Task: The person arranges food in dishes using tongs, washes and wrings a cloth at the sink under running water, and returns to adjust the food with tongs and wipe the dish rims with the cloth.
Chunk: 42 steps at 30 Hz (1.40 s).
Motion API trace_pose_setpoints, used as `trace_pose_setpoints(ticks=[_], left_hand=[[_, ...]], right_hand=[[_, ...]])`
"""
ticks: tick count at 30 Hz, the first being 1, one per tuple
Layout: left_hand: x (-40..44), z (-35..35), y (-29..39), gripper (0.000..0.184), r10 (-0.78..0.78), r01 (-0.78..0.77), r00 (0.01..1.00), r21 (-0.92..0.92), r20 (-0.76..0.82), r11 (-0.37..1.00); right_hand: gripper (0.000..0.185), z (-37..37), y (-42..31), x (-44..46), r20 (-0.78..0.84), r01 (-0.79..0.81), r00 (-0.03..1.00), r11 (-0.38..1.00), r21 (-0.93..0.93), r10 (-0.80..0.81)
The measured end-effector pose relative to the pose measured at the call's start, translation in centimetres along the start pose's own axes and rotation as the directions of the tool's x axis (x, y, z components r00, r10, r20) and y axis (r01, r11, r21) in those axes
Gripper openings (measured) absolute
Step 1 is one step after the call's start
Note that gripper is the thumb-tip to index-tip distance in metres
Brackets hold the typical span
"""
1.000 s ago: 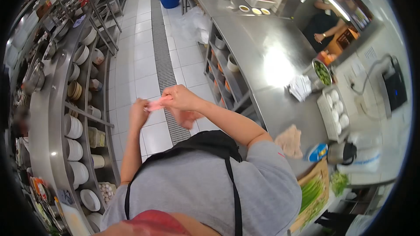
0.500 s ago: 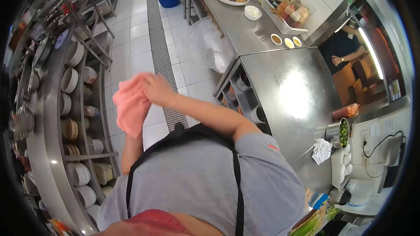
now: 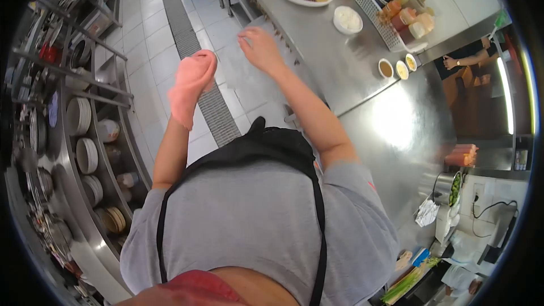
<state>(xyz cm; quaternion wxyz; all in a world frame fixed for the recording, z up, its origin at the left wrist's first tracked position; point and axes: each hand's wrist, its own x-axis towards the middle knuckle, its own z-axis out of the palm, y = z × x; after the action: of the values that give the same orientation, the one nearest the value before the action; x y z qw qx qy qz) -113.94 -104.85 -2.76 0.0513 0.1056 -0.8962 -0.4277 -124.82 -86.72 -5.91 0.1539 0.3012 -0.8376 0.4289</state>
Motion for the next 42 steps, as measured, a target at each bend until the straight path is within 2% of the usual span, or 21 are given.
trace_pose_setpoints(ticks=[3,5,7,10,12,14,15,16,17,19,23,25,26,28,30,31,33,34,36,39,42], left_hand=[[7.0,1.3,1.9,0.042,-0.229,0.252,0.960,-0.133,0.163,0.959],[9.9,2.3,3.1,0.038,-0.298,0.348,0.919,-0.180,0.258,0.920],[12.3,3.3,4.7,0.035,-0.292,0.425,0.873,-0.312,0.391,0.850],[16.2,3.0,8.2,0.033,-0.223,0.677,0.698,-0.526,0.680,0.514],[18.5,2.4,11.2,0.032,-0.180,0.786,0.590,-0.508,0.787,0.352],[21.2,2.1,13.2,0.033,-0.167,0.799,0.559,-0.473,0.812,0.373],[23.1,2.3,12.8,0.028,-0.153,0.721,0.600,-0.447,0.785,0.529],[25.0,2.5,12.4,0.023,-0.138,0.623,0.639,-0.404,0.757,0.670],[26.8,5.6,7.5,0.017,0.063,0.426,0.706,-0.494,0.705,0.758],[30.5,8.7,4.7,0.010,0.592,0.473,0.647,-0.862,0.481,0.183],[37.2,10.7,2.2,0.017,0.549,0.171,0.629,-0.787,0.551,0.593],[37.7,9.0,4.9,0.013,0.403,-0.339,0.663,-0.228,0.631,0.913],[37.8,8.6,5.9,0.011,0.341,-0.525,0.709,0.138,0.617,0.840],[39.3,14.1,3.1,0.007,0.738,-0.849,0.527,0.209,0.421,0.486],[38.9,16.2,3.0,0.005,0.767,-0.890,0.420,0.384,0.485,0.245],[38.6,16.4,5.2,0.007,0.633,-0.847,0.494,0.494,0.596,0.196],[39.4,18.7,5.1,0.015,0.426,-0.727,0.684,0.507,0.592,0.463],[40.3,22.3,2.1,0.019,0.325,-0.559,0.779,0.361,0.536,0.746],[40.1,22.8,1.6,0.026,0.292,-0.361,0.826,0.053,0.482,0.931],[40.7,16.1,7.0,0.034,0.362,-0.338,0.798,-0.140,0.482,0.931],[43.8,15.4,8.1,0.038,0.165,-0.223,0.738,0.005,0.654,0.975]], right_hand=[[0.020,3.8,4.7,4.4,-0.038,0.088,0.995,0.984,-0.155,-0.095],[0.023,5.8,5.1,7.0,0.156,0.372,0.928,0.842,-0.391,-0.338],[0.024,10.6,4.4,7.9,0.137,0.001,0.990,0.990,-0.139,0.018],[0.025,9.9,7.0,8.8,0.204,0.189,0.976,0.772,-0.607,-0.078],[0.026,8.2,9.0,9.5,0.266,0.219,0.962,0.760,-0.612,-0.063],[0.027,5.4,9.8,10.3,0.297,0.121,0.955,0.925,-0.361,-0.009],[0.027,3.7,9.8,11.1,0.312,0.005,0.950,0.995,-0.104,0.027],[0.028,1.9,9.7,11.9,0.324,-0.120,0.944,0.981,0.150,0.066],[0.028,0.1,10.0,12.5,0.324,-0.251,0.936,0.900,0.355,0.134],[0.030,-2.8,11.4,12.5,0.255,-0.456,0.889,0.700,0.549,0.380],[0.027,-5.8,14.8,10.0,-0.126,-0.810,0.354,0.372,0.454,0.927],[0.030,-5.1,15.1,9.3,-0.316,-0.758,0.176,0.333,0.561,0.933],[0.033,-4.9,15.2,9.1,-0.396,-0.725,0.079,0.325,0.607,0.915],[0.033,-5.0,17.4,10.3,-0.309,-0.669,0.052,0.262,0.696,0.950],[0.030,-3.8,18.2,10.1,-0.273,-0.647,0.038,0.232,0.726,0.961],[0.028,-3.0,18.9,10.5,-0.293,-0.656,0.056,0.256,0.710,0.955],[0.022,-2.1,18.6,11.9,-0.317,-0.669,0.067,0.278,0.689,0.946],[0.023,-1.1,17.8,12.3,-0.326,-0.658,0.039,0.270,0.703,0.945],[0.025,0.8,16.5,12.9,-0.342,-0.630,-0.014,0.257,0.733,0.940],[0.028,1.8,15.2,12.3,-0.345,-0.619,0.003,0.273,0.736,0.938],[0.030,1.0,14.9,10.4,-0.290,-0.704,0.008,0.211,0.678,0.957]])
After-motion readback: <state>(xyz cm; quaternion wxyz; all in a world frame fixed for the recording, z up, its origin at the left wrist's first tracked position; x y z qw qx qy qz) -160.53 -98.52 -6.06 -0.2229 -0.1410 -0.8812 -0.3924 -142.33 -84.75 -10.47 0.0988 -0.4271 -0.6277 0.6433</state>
